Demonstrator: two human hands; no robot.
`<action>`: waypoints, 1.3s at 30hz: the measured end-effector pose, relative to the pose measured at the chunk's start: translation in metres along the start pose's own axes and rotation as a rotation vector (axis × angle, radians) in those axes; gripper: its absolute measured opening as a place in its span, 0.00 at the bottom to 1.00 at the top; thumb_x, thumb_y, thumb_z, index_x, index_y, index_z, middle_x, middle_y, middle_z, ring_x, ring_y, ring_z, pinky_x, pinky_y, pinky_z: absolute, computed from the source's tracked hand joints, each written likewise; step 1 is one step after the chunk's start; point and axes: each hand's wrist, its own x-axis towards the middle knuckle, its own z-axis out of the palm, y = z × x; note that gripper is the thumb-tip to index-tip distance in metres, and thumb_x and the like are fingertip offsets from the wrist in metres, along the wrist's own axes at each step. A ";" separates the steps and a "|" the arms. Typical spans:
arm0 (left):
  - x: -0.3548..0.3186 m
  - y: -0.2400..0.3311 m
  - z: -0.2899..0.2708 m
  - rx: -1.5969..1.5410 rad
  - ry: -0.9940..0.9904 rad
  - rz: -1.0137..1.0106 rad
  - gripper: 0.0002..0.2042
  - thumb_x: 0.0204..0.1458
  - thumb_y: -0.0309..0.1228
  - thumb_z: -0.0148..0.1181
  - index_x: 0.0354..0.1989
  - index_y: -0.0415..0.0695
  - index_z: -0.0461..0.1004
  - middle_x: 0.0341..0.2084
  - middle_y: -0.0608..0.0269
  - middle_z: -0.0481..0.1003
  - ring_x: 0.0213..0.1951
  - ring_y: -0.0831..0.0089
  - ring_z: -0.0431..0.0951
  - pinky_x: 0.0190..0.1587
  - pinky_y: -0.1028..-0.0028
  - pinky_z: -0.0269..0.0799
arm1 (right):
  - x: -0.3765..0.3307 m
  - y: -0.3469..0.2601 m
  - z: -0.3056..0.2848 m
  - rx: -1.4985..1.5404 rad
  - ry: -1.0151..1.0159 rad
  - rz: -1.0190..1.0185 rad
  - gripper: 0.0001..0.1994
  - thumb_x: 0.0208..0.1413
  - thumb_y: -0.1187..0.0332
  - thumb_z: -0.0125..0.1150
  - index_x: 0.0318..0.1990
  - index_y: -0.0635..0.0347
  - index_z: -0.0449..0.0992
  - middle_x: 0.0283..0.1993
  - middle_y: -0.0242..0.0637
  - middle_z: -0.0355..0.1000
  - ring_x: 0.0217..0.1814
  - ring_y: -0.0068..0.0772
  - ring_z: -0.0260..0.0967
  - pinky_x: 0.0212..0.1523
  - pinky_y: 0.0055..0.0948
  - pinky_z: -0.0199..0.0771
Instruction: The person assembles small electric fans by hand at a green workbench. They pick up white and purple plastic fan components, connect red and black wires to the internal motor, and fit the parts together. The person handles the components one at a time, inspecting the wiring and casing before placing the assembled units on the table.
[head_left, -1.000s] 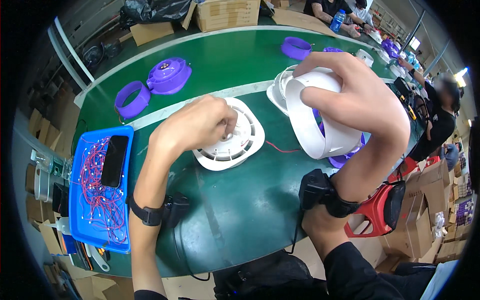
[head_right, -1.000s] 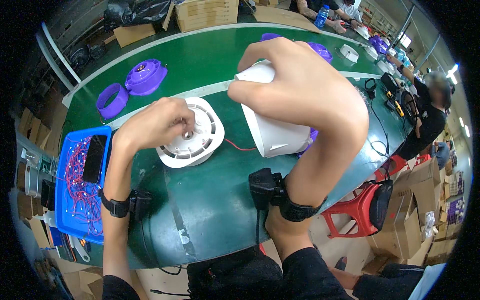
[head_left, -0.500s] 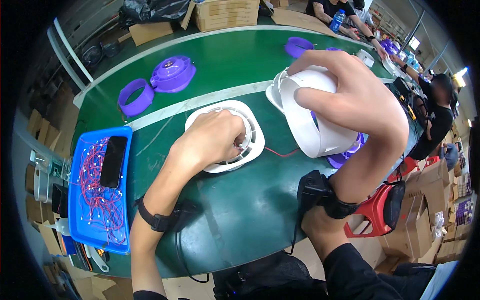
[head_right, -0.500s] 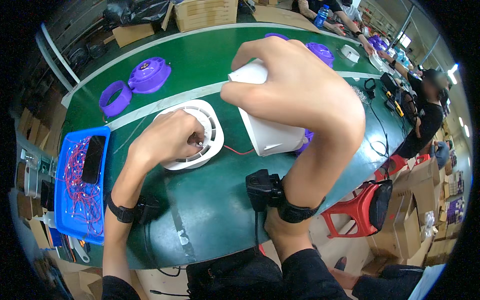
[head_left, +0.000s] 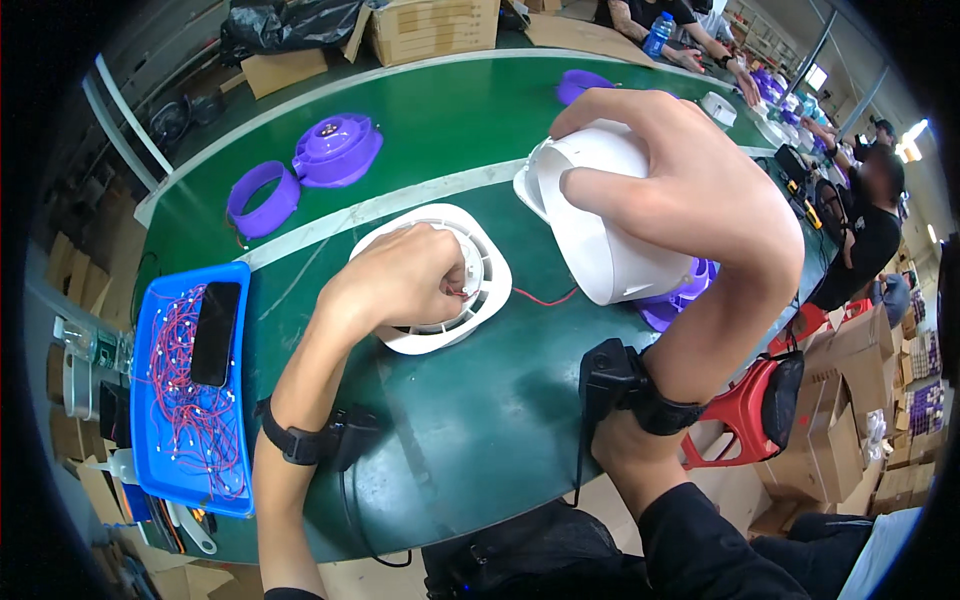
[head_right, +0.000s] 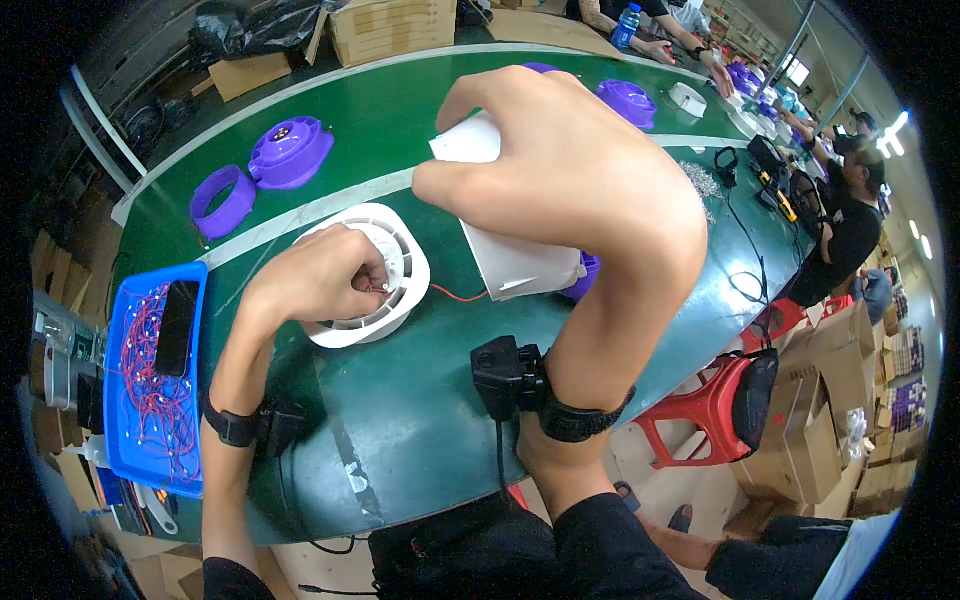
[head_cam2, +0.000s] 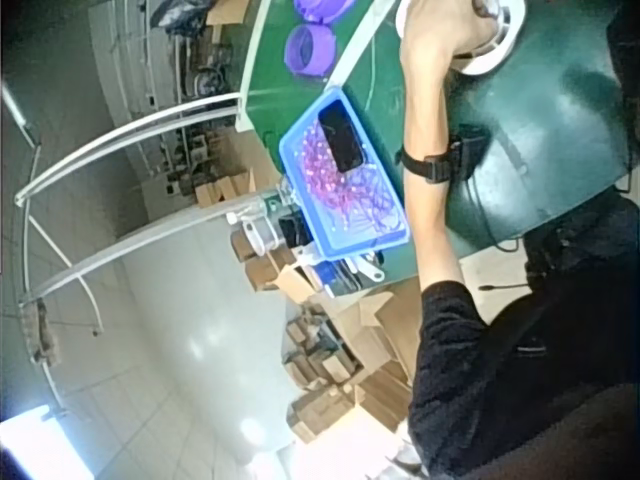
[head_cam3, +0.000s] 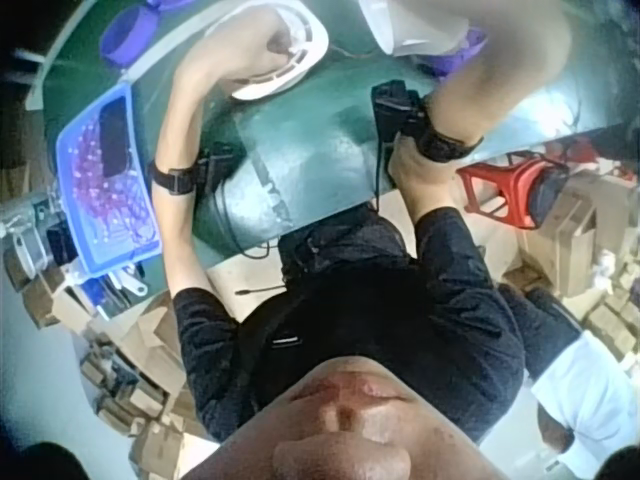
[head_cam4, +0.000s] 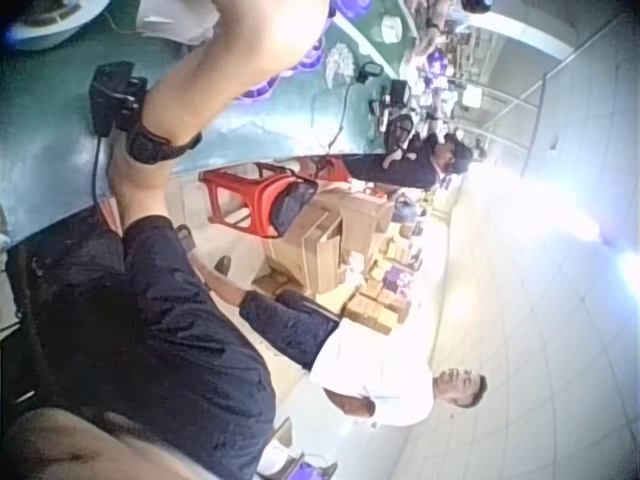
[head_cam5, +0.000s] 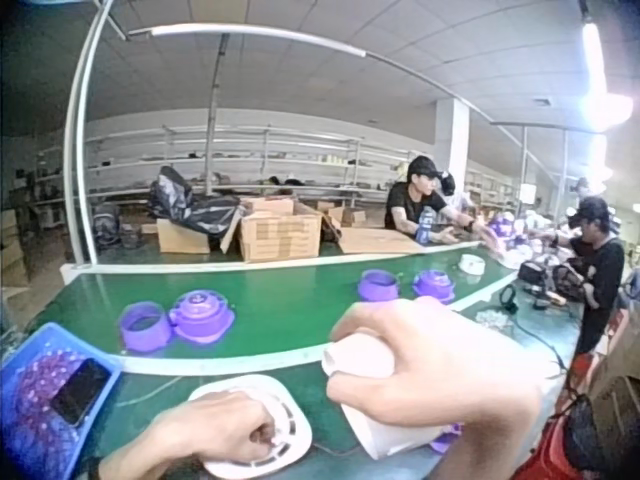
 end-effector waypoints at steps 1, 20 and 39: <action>-0.001 -0.002 -0.002 -0.032 -0.020 0.015 0.12 0.42 0.33 0.66 0.28 0.35 0.81 0.19 0.52 0.77 0.24 0.63 0.78 0.33 0.67 0.74 | 0.000 -0.001 0.000 0.002 -0.005 0.004 0.25 0.42 0.57 0.59 0.46 0.65 0.79 0.42 0.55 0.76 0.45 0.52 0.74 0.50 0.39 0.73; 0.006 -0.004 -0.007 -0.045 -0.046 -0.018 0.16 0.48 0.37 0.64 0.37 0.35 0.81 0.24 0.52 0.78 0.27 0.64 0.78 0.32 0.66 0.72 | -0.018 0.013 -0.021 0.082 0.361 0.186 0.23 0.49 0.59 0.61 0.50 0.65 0.79 0.38 0.48 0.78 0.40 0.39 0.77 0.46 0.32 0.74; -0.008 0.006 -0.011 -0.055 -0.030 -0.120 0.24 0.40 0.44 0.74 0.36 0.33 0.81 0.27 0.50 0.79 0.32 0.64 0.78 0.37 0.68 0.73 | -0.016 -0.007 -0.020 0.026 0.219 0.090 0.23 0.51 0.59 0.63 0.51 0.66 0.77 0.41 0.43 0.78 0.42 0.32 0.76 0.48 0.29 0.74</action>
